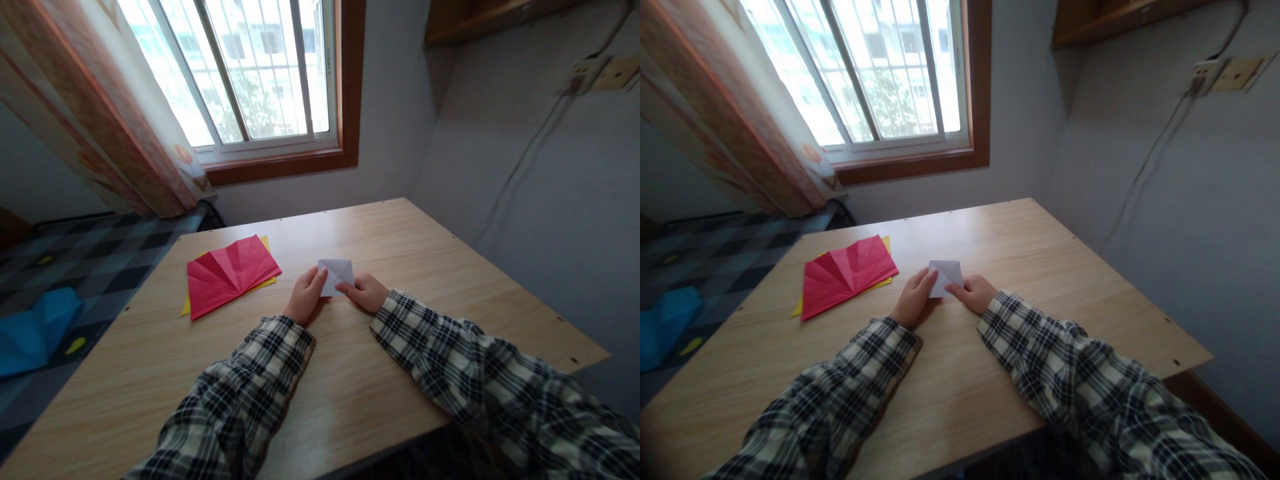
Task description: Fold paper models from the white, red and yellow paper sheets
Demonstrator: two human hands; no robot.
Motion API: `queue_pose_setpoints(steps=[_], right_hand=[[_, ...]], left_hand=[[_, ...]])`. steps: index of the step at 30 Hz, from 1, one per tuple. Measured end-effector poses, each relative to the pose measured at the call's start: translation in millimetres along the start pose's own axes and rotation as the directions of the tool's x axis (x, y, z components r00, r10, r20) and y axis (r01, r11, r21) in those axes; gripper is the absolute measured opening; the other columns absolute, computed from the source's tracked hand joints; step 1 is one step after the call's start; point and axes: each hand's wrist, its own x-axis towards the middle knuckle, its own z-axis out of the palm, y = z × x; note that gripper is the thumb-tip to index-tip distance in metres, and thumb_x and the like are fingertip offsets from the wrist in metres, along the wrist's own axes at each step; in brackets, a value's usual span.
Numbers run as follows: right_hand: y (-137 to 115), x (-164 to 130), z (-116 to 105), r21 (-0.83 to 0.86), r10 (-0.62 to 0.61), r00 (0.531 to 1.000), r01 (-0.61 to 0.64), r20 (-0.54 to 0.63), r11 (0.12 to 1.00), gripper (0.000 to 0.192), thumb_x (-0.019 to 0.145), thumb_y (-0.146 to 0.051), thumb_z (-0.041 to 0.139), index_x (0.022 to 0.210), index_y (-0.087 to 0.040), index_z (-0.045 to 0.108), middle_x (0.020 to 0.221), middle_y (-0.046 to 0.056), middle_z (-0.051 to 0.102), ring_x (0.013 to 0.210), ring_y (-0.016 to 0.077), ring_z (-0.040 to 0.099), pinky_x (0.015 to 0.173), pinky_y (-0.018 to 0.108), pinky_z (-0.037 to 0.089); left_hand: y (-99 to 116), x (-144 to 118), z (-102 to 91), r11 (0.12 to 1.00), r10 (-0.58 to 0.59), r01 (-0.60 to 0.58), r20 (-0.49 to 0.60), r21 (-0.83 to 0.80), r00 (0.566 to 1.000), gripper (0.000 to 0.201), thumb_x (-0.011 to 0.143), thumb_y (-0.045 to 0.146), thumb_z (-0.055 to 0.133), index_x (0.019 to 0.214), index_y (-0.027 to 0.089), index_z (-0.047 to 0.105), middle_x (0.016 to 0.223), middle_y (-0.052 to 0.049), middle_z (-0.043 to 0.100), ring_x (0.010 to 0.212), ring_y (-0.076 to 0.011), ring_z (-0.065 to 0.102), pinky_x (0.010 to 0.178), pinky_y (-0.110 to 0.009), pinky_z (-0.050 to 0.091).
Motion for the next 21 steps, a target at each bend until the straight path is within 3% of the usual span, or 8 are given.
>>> queue_pose_setpoints(steps=[6, 9, 16, 21], right_hand=[[-1.4, 0.0, -2.4, 0.004, 0.017, 1.0, -0.017, 0.014, 1.0, 0.054, 0.089, -0.061, 0.048, 0.067, -0.015, 0.067, 0.053, 0.002, 0.056, 0.06, 0.0162, 0.054, 0.058, 0.026, 0.038], [0.2, 1.0, -2.1, 0.0, 0.001, 1.0, -0.001, 0.031, 1.0, 0.052, 0.09, -0.058, 0.048, 0.071, -0.014, 0.069, 0.057, 0.002, 0.059, 0.061, 0.016, 0.054, 0.059, 0.027, 0.039], [7.8, 3.6, -1.4, -0.028, -0.034, 0.998, 0.036, 0.056, 0.999, 0.053, 0.09, -0.058, 0.048, 0.077, -0.013, 0.071, 0.066, 0.003, 0.063, 0.064, 0.0164, 0.054, 0.061, 0.027, 0.04], [6.2, 2.9, -2.1, -0.012, -0.032, 0.998, 0.033, 0.057, 0.999, 0.051, 0.09, -0.057, 0.048, 0.081, -0.013, 0.073, 0.068, 0.004, 0.066, 0.066, 0.0168, 0.056, 0.062, 0.027, 0.04]], left_hand=[[0.6, 2.3, -2.8, 0.996, 0.082, -0.079, -0.072, 0.051, 0.994, 0.037, 0.08, 0.052, 0.067, 0.075, 0.016, 0.059, 0.066, 0.002, 0.055, 0.061, -0.0113, 0.049, 0.054, -0.022, 0.039], [1.2, 1.9, -2.2, 0.998, 0.065, -0.062, -0.106, 0.03, 0.992, 0.041, 0.082, 0.054, 0.064, 0.07, 0.016, 0.057, 0.062, 0.003, 0.049, 0.057, -0.0101, 0.044, 0.05, -0.021, 0.034], [-0.7, 2.9, -0.1, 0.975, -0.042, 0.025, -0.076, -0.219, 0.996, 0.037, 0.076, 0.049, 0.071, 0.07, 0.017, 0.054, 0.063, 0.004, 0.05, 0.057, -0.0092, 0.047, 0.051, -0.02, 0.037], [0.3, 2.5, -0.1, 0.987, -0.009, -0.006, -0.091, -0.16, 0.996, 0.038, 0.078, 0.05, 0.068, 0.07, 0.017, 0.053, 0.061, 0.004, 0.049, 0.056, -0.0089, 0.046, 0.049, -0.019, 0.036]])
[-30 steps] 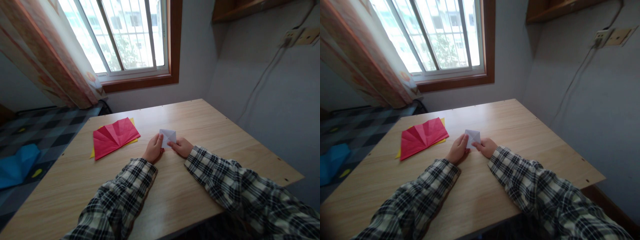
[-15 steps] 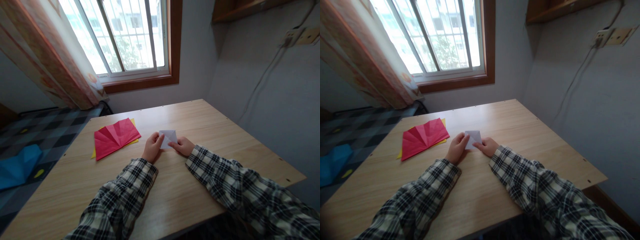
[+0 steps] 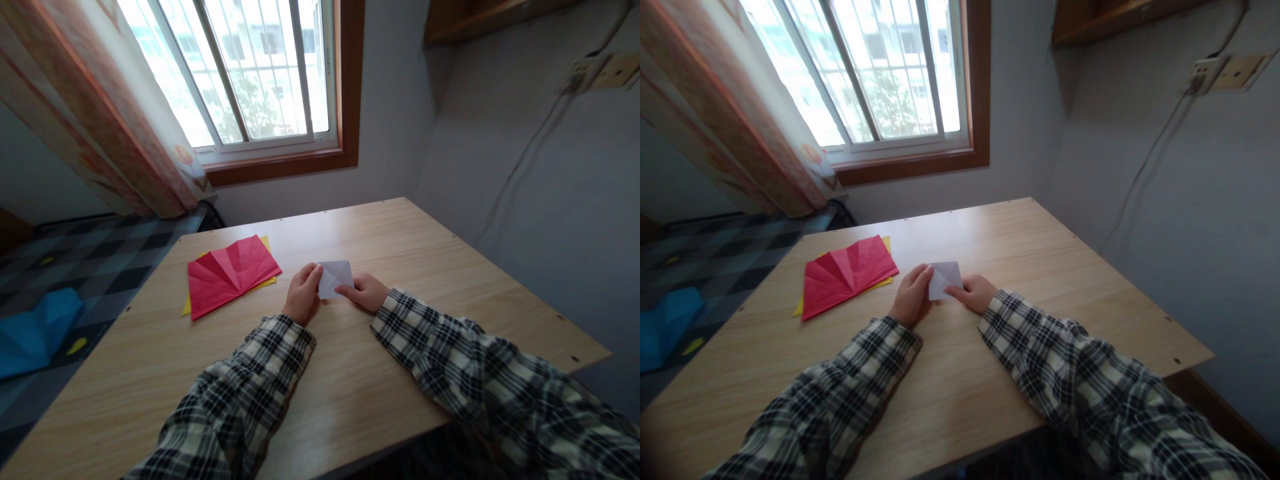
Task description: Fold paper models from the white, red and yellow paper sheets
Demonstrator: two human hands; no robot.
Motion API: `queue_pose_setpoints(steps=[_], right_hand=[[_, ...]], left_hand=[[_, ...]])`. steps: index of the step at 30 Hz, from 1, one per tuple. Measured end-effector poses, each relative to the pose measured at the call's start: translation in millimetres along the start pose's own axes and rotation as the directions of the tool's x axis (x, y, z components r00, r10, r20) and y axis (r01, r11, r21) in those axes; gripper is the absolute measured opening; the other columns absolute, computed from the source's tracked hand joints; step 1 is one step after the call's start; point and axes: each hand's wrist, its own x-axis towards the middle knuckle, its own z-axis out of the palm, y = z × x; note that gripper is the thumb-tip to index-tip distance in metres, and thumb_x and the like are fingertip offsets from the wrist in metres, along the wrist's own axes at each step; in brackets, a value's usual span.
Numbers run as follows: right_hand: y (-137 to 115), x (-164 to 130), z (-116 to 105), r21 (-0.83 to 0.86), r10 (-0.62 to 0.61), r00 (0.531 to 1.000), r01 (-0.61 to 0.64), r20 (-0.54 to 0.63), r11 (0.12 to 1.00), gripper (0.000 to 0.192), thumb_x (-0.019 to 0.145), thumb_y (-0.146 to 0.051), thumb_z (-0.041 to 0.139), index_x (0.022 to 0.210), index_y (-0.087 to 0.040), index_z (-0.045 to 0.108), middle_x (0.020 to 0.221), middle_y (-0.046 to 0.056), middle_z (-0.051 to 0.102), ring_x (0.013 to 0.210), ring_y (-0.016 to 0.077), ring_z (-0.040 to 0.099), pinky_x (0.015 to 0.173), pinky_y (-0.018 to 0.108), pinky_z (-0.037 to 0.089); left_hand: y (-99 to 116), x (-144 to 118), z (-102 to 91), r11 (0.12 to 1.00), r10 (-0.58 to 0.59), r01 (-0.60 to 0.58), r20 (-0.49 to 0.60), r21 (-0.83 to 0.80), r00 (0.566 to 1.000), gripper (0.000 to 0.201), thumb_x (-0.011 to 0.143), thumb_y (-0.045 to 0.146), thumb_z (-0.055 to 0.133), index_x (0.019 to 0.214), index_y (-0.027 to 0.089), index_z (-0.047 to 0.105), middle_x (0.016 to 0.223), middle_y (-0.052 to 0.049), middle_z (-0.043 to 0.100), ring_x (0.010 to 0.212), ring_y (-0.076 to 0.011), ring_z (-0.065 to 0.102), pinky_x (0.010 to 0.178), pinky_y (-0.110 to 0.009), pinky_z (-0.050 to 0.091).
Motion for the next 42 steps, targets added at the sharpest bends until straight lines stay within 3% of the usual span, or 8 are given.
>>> queue_pose_setpoints(steps=[7, 13, 19, 23, 27, 35, 42], right_hand=[[1.5, -0.4, 1.7, 0.01, -0.027, 1.0, 0.026, 0.011, 1.0, 0.051, 0.09, -0.057, 0.049, 0.084, -0.013, 0.074, 0.078, 0.006, 0.07, 0.072, 0.0186, 0.06, 0.067, 0.028, 0.043], [-1.9, -1.5, 0.5, -0.017, -0.005, 1.0, 0.005, 0.0, 1.0, 0.052, 0.088, -0.059, 0.048, 0.069, -0.014, 0.067, 0.059, 0.002, 0.059, 0.059, 0.0144, 0.052, 0.057, 0.026, 0.037], [-3.5, -2.6, 0.0, 0.072, 0.075, 0.997, -0.072, -0.037, 0.995, 0.056, 0.086, -0.065, 0.048, 0.056, -0.018, 0.054, 0.05, 0.0, 0.053, 0.05, 0.0124, 0.049, 0.052, 0.026, 0.036], [-0.4, -1.9, 1.1, 0.113, 0.076, 0.996, -0.07, -0.054, 0.991, 0.059, 0.084, -0.07, 0.048, 0.056, -0.019, 0.053, 0.049, -0.001, 0.052, 0.049, 0.0121, 0.048, 0.051, 0.026, 0.036], [-0.8, -2.1, 1.3, 0.123, 0.068, 0.996, -0.062, -0.049, 0.991, 0.059, 0.084, -0.069, 0.048, 0.054, -0.019, 0.052, 0.048, -0.001, 0.051, 0.048, 0.0119, 0.047, 0.05, 0.026, 0.036], [-4.1, -3.3, 0.6, 0.11, 0.05, 0.997, -0.044, -0.051, 0.993, 0.057, 0.086, -0.065, 0.05, 0.053, -0.019, 0.051, 0.047, -0.001, 0.052, 0.048, 0.0118, 0.047, 0.05, 0.026, 0.036], [-2.0, -1.4, 0.9, 0.211, 0.012, 0.997, 0.004, -0.072, 0.978, 0.055, 0.09, -0.064, 0.046, 0.057, -0.02, 0.05, 0.047, -0.003, 0.051, 0.048, 0.0113, 0.051, 0.053, 0.024, 0.04]], left_hand=[[-0.9, -0.1, 0.7, 1.0, 0.017, -0.016, -0.043, 0.014, 0.999, 0.042, 0.081, 0.055, 0.066, 0.072, 0.018, 0.048, 0.062, 0.005, 0.046, 0.054, -0.0082, 0.044, 0.048, -0.019, 0.036], [1.3, -1.5, 1.4, 0.999, 0.037, -0.036, -0.029, 0.032, 0.999, 0.042, 0.083, 0.055, 0.064, 0.072, 0.018, 0.047, 0.063, 0.005, 0.045, 0.055, -0.0083, 0.043, 0.049, -0.019, 0.036], [3.0, -1.0, 0.7, 0.991, 0.053, -0.064, 0.095, 0.118, 0.994, 0.036, 0.083, 0.052, 0.065, 0.087, 0.016, 0.059, 0.076, 0.001, 0.06, 0.069, -0.0126, 0.054, 0.063, -0.023, 0.045], [0.2, -0.1, -1.3, 0.994, -0.008, -0.012, 0.182, 0.108, 0.983, 0.041, 0.079, 0.047, 0.07, 0.101, 0.014, 0.064, 0.093, -0.005, 0.069, 0.083, -0.0188, 0.061, 0.073, -0.028, 0.048], [-0.2, 0.5, -2.9, 0.997, -0.039, 0.023, 0.205, 0.078, 0.978, 0.037, 0.075, 0.043, 0.075, 0.097, 0.013, 0.068, 0.093, -0.006, 0.072, 0.083, -0.0201, 0.063, 0.077, -0.03, 0.049], [0.8, 0.5, -3.3, 0.999, -0.044, 0.043, 0.2, 0.009, 0.979, 0.036, 0.072, 0.039, 0.078, 0.094, 0.012, 0.07, 0.089, -0.005, 0.073, 0.079, -0.0184, 0.063, 0.076, -0.03, 0.049], [2.9, 1.3, -2.2, 0.999, -0.012, 0.014, 0.045, -0.047, 0.999, 0.036, 0.072, 0.04, 0.077, 0.094, 0.013, 0.07, 0.09, -0.005, 0.073, 0.08, -0.0182, 0.064, 0.075, -0.029, 0.049]])
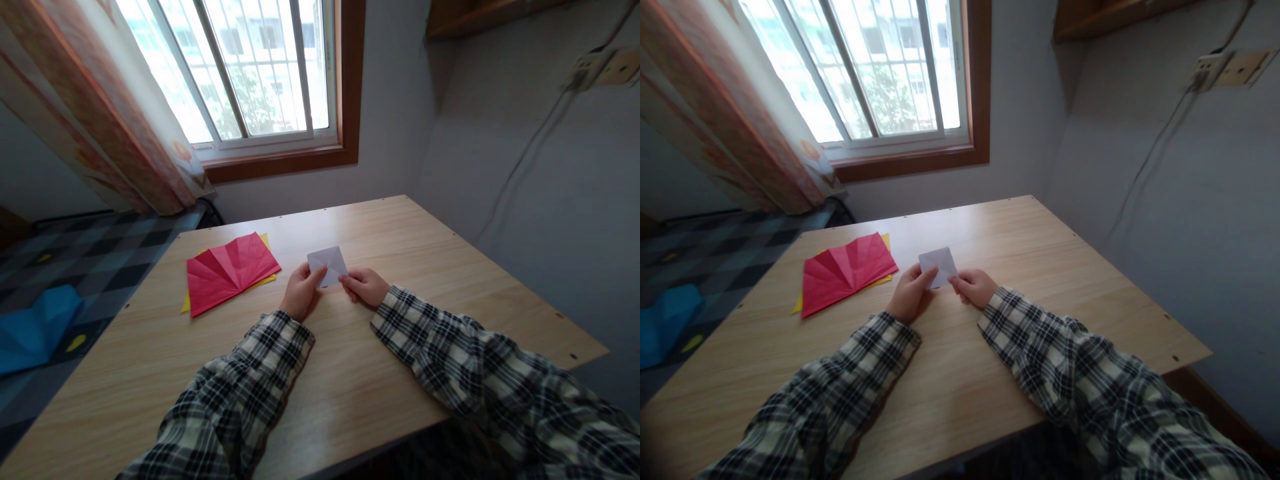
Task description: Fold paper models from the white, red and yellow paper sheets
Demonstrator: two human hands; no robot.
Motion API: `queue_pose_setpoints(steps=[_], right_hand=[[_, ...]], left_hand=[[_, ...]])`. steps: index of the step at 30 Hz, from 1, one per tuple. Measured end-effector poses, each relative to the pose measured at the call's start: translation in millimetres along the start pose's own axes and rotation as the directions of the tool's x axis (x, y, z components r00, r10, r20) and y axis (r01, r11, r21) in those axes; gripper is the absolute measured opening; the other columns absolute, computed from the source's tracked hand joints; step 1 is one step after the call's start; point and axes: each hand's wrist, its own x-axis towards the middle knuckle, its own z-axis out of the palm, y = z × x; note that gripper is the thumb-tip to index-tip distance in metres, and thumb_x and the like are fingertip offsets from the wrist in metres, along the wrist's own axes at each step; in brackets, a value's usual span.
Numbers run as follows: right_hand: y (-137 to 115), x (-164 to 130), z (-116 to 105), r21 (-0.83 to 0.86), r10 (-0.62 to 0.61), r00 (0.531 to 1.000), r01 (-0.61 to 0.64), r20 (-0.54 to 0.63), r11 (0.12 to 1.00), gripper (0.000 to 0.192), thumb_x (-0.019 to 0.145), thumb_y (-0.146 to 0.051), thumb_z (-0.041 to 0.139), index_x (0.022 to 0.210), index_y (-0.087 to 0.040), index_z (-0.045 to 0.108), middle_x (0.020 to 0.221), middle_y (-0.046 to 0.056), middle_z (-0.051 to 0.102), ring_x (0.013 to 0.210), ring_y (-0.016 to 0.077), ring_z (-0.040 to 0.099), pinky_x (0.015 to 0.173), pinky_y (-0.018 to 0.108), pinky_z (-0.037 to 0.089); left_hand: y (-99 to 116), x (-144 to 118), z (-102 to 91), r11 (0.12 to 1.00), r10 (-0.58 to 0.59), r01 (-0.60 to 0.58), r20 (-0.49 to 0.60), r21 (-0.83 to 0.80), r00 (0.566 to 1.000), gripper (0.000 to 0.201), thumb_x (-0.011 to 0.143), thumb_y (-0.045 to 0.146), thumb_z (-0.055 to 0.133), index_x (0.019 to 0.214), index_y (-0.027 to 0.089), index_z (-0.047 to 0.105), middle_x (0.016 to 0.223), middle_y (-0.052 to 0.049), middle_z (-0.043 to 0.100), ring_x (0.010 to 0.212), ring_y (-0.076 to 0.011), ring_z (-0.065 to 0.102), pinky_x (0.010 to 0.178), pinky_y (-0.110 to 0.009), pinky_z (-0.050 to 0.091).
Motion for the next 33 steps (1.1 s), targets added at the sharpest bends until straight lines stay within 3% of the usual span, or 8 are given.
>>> queue_pose_setpoints(steps=[10, 16, 21, 33], right_hand=[[7.2, 4.8, 1.4, 0.198, 0.043, 0.998, -0.031, -0.053, 0.98, 0.055, 0.084, -0.07, 0.05, 0.06, -0.02, 0.051, 0.048, -0.003, 0.053, 0.044, 0.0107, 0.05, 0.046, 0.023, 0.04], [12.2, 9.1, -0.1, 0.327, 0.083, 0.992, -0.049, -0.09, 0.944, 0.056, 0.08, -0.072, 0.053, 0.06, -0.02, 0.05, 0.048, -0.003, 0.052, 0.042, 0.01, 0.049, 0.043, 0.023, 0.04], [12.3, 9.7, 0.5, 0.361, 0.098, 0.99, -0.056, -0.099, 0.931, 0.055, 0.079, -0.071, 0.056, 0.061, -0.02, 0.05, 0.047, -0.003, 0.052, 0.043, 0.01, 0.049, 0.043, 0.023, 0.041], [14.5, 10.2, 1.1, 0.418, 0.116, 0.987, -0.058, -0.115, 0.907, 0.049, 0.081, -0.066, 0.057, 0.073, -0.018, 0.056, 0.048, -0.006, 0.053, 0.04, 0.0084, 0.048, 0.04, 0.02, 0.037]], left_hand=[[-3.1, 0.7, -0.9, 0.999, -0.037, 0.036, 0.023, 0.027, 0.999, 0.04, 0.074, 0.045, 0.075, 0.102, 0.017, 0.067, 0.095, -0.004, 0.07, 0.075, -0.0132, 0.061, 0.067, -0.024, 0.048], [-3.1, 0.2, -0.6, 0.996, -0.068, 0.066, 0.023, 0.062, 0.997, 0.037, 0.075, 0.049, 0.073, 0.087, 0.015, 0.067, 0.077, -0.004, 0.069, 0.064, -0.0111, 0.058, 0.065, -0.024, 0.047], [-2.0, -0.3, 0.9, 0.993, -0.062, 0.064, -0.032, 0.098, 0.998, 0.039, 0.074, 0.052, 0.073, 0.077, 0.014, 0.066, 0.073, -0.005, 0.069, 0.061, -0.0114, 0.057, 0.063, -0.025, 0.046], [-6.7, 2.9, -2.8, 0.995, -0.03, 0.036, -0.068, 0.089, 0.997, 0.041, 0.079, 0.055, 0.068, 0.077, 0.014, 0.063, 0.074, -0.004, 0.069, 0.059, -0.0109, 0.058, 0.059, -0.024, 0.046]])
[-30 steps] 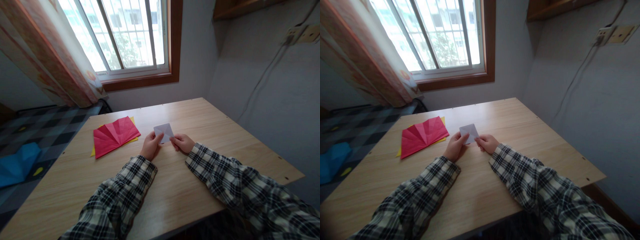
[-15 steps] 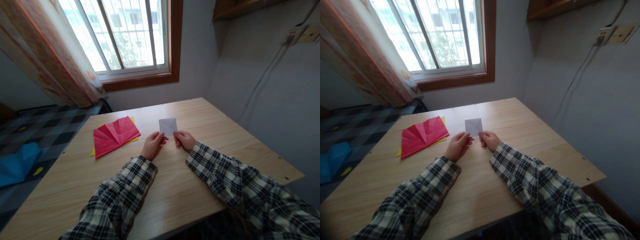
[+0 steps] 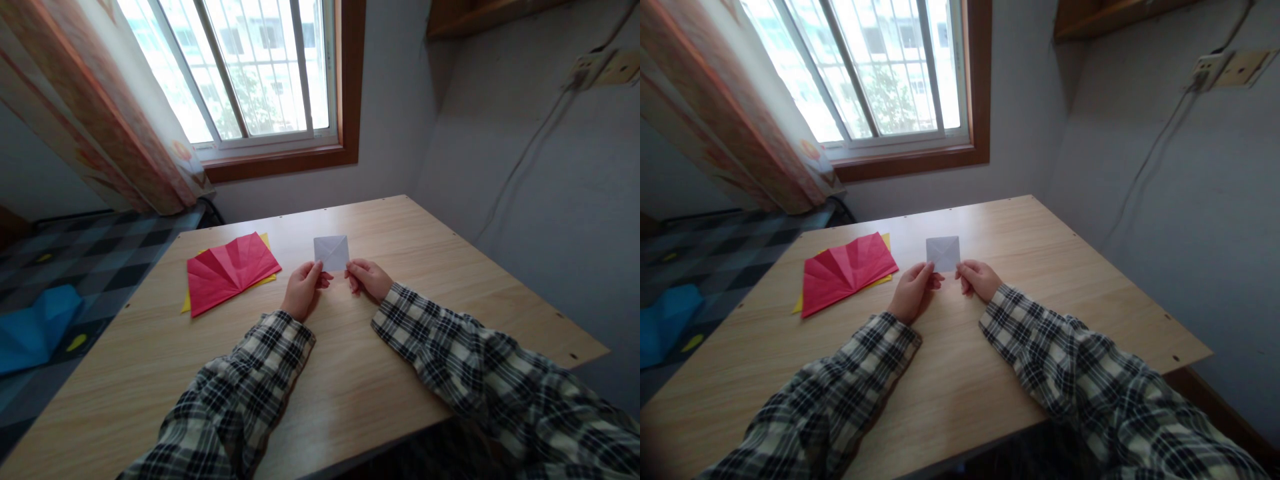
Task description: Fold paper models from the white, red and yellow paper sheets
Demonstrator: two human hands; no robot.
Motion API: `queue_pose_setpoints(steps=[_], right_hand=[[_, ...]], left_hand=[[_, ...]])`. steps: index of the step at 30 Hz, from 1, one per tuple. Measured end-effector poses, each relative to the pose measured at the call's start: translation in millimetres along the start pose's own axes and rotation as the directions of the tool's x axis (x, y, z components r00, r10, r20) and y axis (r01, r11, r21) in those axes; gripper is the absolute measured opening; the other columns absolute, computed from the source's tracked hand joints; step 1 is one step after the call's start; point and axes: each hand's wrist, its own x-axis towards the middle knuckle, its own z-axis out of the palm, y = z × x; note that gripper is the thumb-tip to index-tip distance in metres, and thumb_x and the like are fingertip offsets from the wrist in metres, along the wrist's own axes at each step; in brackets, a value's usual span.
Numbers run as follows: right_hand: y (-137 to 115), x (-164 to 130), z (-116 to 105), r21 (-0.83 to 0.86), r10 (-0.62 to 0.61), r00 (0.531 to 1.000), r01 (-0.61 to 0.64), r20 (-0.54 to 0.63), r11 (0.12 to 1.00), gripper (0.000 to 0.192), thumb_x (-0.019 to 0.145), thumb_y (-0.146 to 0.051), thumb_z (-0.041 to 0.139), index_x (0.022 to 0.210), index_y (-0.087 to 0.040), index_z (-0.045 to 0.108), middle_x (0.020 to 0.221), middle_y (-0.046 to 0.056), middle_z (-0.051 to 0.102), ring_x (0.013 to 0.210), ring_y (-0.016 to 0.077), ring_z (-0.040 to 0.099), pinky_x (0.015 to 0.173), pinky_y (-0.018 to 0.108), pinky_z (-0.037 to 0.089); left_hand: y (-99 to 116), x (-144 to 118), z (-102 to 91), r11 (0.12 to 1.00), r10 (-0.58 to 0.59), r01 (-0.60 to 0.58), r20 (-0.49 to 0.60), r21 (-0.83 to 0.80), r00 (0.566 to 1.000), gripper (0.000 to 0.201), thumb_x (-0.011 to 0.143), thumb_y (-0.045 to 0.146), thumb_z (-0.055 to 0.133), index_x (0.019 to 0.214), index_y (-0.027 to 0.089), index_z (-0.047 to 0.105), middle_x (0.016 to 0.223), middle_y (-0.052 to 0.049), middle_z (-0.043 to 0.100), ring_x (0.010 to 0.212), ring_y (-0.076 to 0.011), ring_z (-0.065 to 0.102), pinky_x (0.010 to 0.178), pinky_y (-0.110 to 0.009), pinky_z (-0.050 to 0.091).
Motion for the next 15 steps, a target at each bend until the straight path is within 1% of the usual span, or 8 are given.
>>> queue_pose_setpoints(steps=[3, 7, 12, 15], right_hand=[[-0.9, 0.0, 0.4, 0.001, 0.01, 1.0, -0.01, -0.002, 1.0, 0.045, 0.079, -0.064, 0.061, 0.077, -0.018, 0.057, 0.049, -0.006, 0.054, 0.04, 0.0084, 0.048, 0.039, 0.019, 0.038], [-0.2, 0.0, 0.9, -0.002, -0.011, 1.0, 0.011, -0.012, 1.0, 0.043, 0.078, -0.061, 0.064, 0.075, -0.018, 0.058, 0.049, -0.006, 0.053, 0.041, 0.0081, 0.048, 0.04, 0.019, 0.039], [0.1, 0.1, 0.8, 0.028, -0.017, 0.999, 0.018, -0.042, 0.999, 0.043, 0.077, -0.06, 0.065, 0.076, -0.018, 0.059, 0.048, -0.007, 0.051, 0.042, 0.0084, 0.048, 0.041, 0.019, 0.04], [-1.5, 0.4, -0.1, 0.034, 0.007, 0.999, -0.006, -0.034, 0.999, 0.044, 0.075, -0.061, 0.066, 0.076, -0.017, 0.06, 0.049, -0.006, 0.052, 0.043, 0.0084, 0.049, 0.042, 0.019, 0.041]], left_hand=[[0.9, -0.4, 0.5, 1.0, 0.005, -0.005, -0.007, 0.006, 1.0, 0.043, 0.078, 0.057, 0.068, 0.078, 0.014, 0.062, 0.072, -0.004, 0.068, 0.059, -0.011, 0.058, 0.06, -0.024, 0.046], [1.1, -0.7, 0.9, 1.0, 0.021, -0.021, -0.011, 0.01, 1.0, 0.045, 0.078, 0.06, 0.067, 0.079, 0.015, 0.062, 0.071, -0.003, 0.067, 0.058, -0.0111, 0.057, 0.059, -0.024, 0.046], [1.0, -2.4, 3.1, 0.999, 0.041, -0.042, 0.044, 0.022, 0.998, 0.047, 0.084, 0.062, 0.059, 0.074, 0.016, 0.056, 0.061, 0.0, 0.061, 0.05, -0.009, 0.05, 0.051, -0.022, 0.04], [0.4, -3.2, 4.3, 0.999, 0.047, -0.046, 0.055, -0.013, 0.997, 0.047, 0.086, 0.063, 0.056, 0.075, 0.018, 0.052, 0.059, 0.002, 0.057, 0.049, -0.009, 0.049, 0.049, -0.022, 0.039]])
